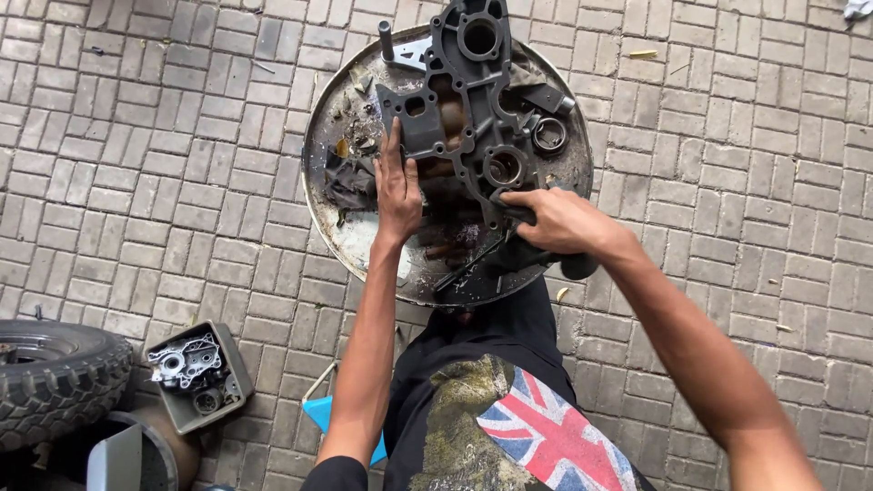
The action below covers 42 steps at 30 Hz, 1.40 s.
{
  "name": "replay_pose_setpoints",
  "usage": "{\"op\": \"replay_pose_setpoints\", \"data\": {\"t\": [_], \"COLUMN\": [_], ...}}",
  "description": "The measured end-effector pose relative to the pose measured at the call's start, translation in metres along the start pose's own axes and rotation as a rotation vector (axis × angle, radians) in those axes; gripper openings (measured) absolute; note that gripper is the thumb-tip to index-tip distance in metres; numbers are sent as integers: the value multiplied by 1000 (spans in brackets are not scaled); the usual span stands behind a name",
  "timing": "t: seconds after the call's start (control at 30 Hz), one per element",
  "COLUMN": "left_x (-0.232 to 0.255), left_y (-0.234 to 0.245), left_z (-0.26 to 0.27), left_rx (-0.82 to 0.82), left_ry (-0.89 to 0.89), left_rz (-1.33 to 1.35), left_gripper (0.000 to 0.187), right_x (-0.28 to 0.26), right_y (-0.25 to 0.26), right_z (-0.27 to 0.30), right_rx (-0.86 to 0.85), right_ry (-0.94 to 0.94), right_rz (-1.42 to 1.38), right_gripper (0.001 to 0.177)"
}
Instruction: A person sits on the floor and uses a small metal tool to scrape residue and old gasket material from the mating surfaces of an engine casing.
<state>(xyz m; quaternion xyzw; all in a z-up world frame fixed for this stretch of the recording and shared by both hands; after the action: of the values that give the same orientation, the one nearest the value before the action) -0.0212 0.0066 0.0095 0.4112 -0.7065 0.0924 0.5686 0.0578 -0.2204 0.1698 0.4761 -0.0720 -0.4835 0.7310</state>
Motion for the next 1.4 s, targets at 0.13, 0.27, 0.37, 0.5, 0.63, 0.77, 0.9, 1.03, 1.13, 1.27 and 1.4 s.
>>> {"op": "replay_pose_setpoints", "data": {"t": [0.13, 0.27, 0.37, 0.5, 0.63, 0.77, 0.9, 1.03, 1.13, 1.27, 1.4], "left_x": [5, 2, 0, 15, 4, -6, 13, -5, -11, -13, -10], "left_y": [3, -1, 2, 3, -6, -5, 3, -3, -15, -15, -12], "left_z": [0, -1, 0, -2, -1, 1, 0, 0, -1, -1, 0], "left_rx": [-4, -4, -15, -1, 8, -2, -4, -12, 46, 52, 54], "left_ry": [20, 30, 37, 55, 66, 54, 46, 51, 12, -5, -36], "left_rz": [-14, -21, -28, 52, 84, 60, 24, 33, 129, 159, 170], "left_gripper": [52, 52, 53, 53, 52, 53, 52, 54, 52, 52, 53], "right_x": [7, 11, 0, -3, 16, 12, 15, 6, 16, 29, 27], "right_y": [-1, -9, -4, -2, -33, -69, -76, -59, -56, -72, -59], "right_z": [-5, -14, -8, 13, -13, -41, -50, -41, -28, -34, -36], "right_rx": [11, 80, 60, -8, 56, 103, 161, 163, 232, 320, 334], "right_ry": [-11, 78, 75, -2, 32, 15, 36, 35, 38, 56, 92], "right_rz": [154, 349, 225, -299, -316, 127, 230, 109, -409, -655, -505], "right_gripper": [55, 51, 52, 63, 65, 63, 58, 57, 65, 61, 52]}}
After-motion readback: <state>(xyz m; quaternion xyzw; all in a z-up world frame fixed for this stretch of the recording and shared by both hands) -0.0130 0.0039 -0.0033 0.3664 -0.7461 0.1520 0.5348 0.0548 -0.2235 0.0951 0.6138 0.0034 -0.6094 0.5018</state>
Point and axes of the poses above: each hand's wrist, its own z-axis away from the middle knuckle, its own y-axis out of the back of the hand, x = y × z, the point moved 3 cm from there along -z, towards the middle knuckle, and after that the axes turned 5 degrees about x, right-handed, at the moved point
